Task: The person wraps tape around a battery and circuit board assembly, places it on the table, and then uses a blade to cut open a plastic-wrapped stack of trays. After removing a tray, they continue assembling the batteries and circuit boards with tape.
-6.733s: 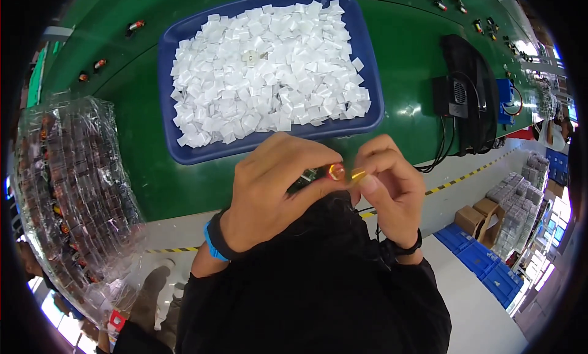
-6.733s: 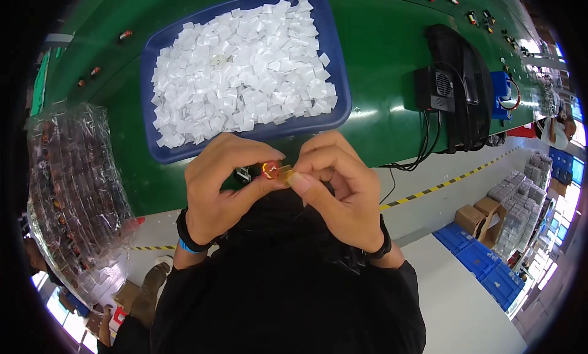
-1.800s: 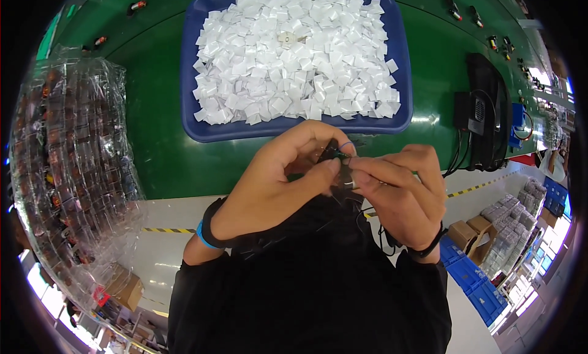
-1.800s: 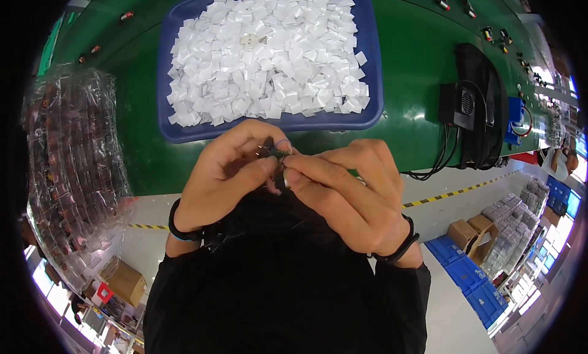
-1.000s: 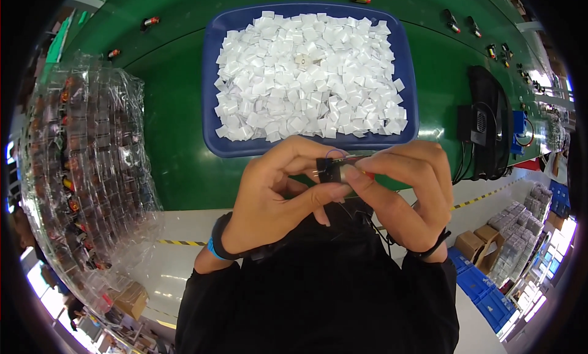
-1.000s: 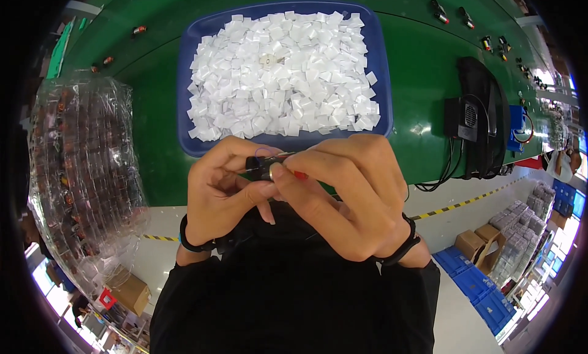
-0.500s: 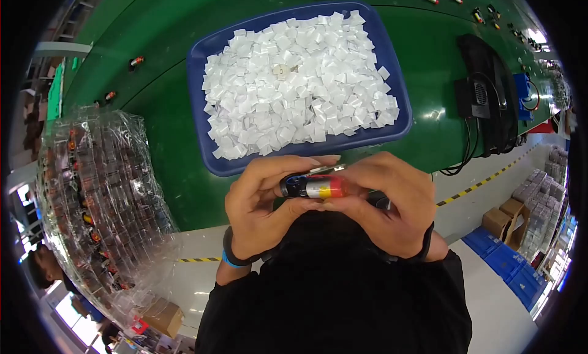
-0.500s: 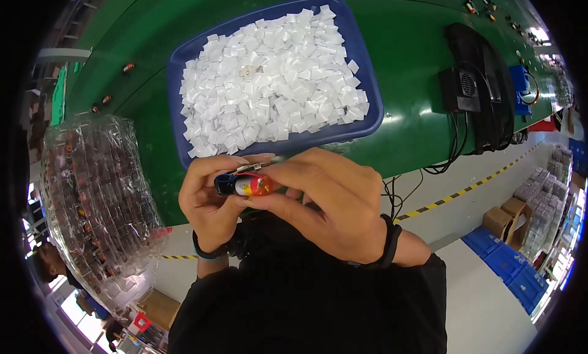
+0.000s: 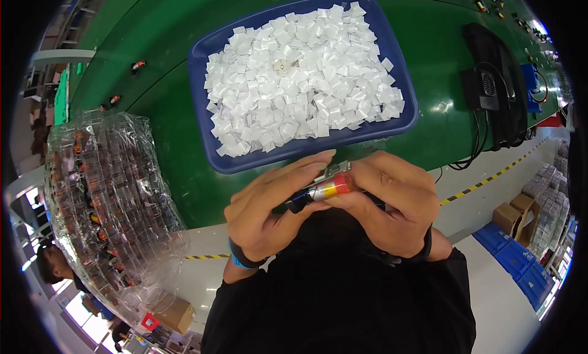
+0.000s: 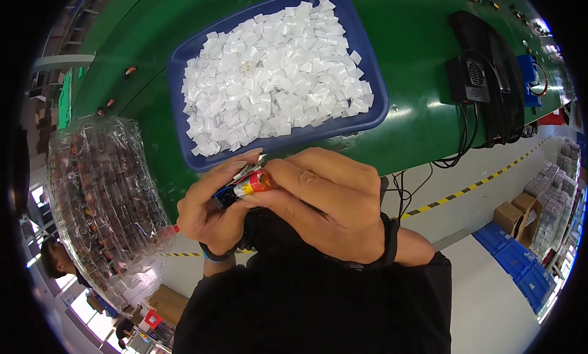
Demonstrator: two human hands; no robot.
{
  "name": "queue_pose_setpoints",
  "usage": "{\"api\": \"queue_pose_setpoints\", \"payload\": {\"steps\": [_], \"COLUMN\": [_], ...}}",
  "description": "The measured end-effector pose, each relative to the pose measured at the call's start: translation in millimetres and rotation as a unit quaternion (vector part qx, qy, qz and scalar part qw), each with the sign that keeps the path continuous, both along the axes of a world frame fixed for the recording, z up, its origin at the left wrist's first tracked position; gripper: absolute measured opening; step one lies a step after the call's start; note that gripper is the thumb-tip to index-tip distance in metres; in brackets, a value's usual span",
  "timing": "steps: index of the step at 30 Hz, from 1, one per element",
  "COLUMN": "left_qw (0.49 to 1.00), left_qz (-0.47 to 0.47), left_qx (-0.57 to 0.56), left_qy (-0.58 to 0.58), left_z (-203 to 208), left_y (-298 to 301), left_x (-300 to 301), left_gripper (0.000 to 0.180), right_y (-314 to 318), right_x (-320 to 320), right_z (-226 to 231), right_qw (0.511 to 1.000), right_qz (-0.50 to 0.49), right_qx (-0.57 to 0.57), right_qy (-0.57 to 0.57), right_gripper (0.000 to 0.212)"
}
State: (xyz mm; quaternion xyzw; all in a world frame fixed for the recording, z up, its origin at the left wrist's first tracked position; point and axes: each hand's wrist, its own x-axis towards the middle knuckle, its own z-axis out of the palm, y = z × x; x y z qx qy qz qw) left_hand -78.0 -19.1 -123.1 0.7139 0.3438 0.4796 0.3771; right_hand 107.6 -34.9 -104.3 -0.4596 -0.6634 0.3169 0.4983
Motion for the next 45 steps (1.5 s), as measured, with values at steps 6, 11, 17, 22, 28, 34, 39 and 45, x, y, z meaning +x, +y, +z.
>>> {"api": "queue_pose_setpoints", "payload": {"steps": [6,11,17,22,28,34,39,45], "left_qw": [0.996,0.988,0.981,0.991,0.982,0.989,0.992,0.955], "left_qz": [0.035,0.038,0.054,0.126,0.112,0.101,0.092,0.08], "left_qx": [0.052,0.086,0.097,-0.038,-0.118,-0.066,-0.063,-0.282], "left_qy": [0.062,0.118,0.162,0.021,-0.097,-0.088,-0.055,0.052], "left_z": [3.7,12.0,2.4,-9.3,-3.2,18.6,40.6,101.9], "left_y": [-2.6,-2.7,3.9,-5.0,-3.5,1.0,9.3,62.3], "left_x": [7.0,7.1,13.2,13.2,5.0,13.2,27.7,43.8], "left_gripper": [0.048,0.047,0.045,0.037,0.03,0.03,0.03,0.02], "right_y": [-4.2,-6.1,3.4,1.8,-0.3,-2.4,4.5,44.0], "right_x": [-4.7,-3.2,6.6,6.4,-2.9,-7.2,15.3,64.2], "right_z": [-8.9,-5.6,-12.5,-1.1,-1.8,-1.1,23.1,90.6], "right_qw": [0.995,0.994,0.998,0.998,0.997,0.996,0.997,0.993], "right_qz": [-0.008,0.003,-0.01,0.004,0.074,0.031,0.069,0.111], "right_qx": [-0.055,-0.06,0.005,0.001,-0.002,0.072,-0.007,-0.017], "right_qy": [0.088,0.087,-0.057,-0.07,-0.037,-0.032,0.013,-0.028], "right_gripper": [0.027,0.023,0.028,0.042,0.053,0.058,0.062,0.052]}}
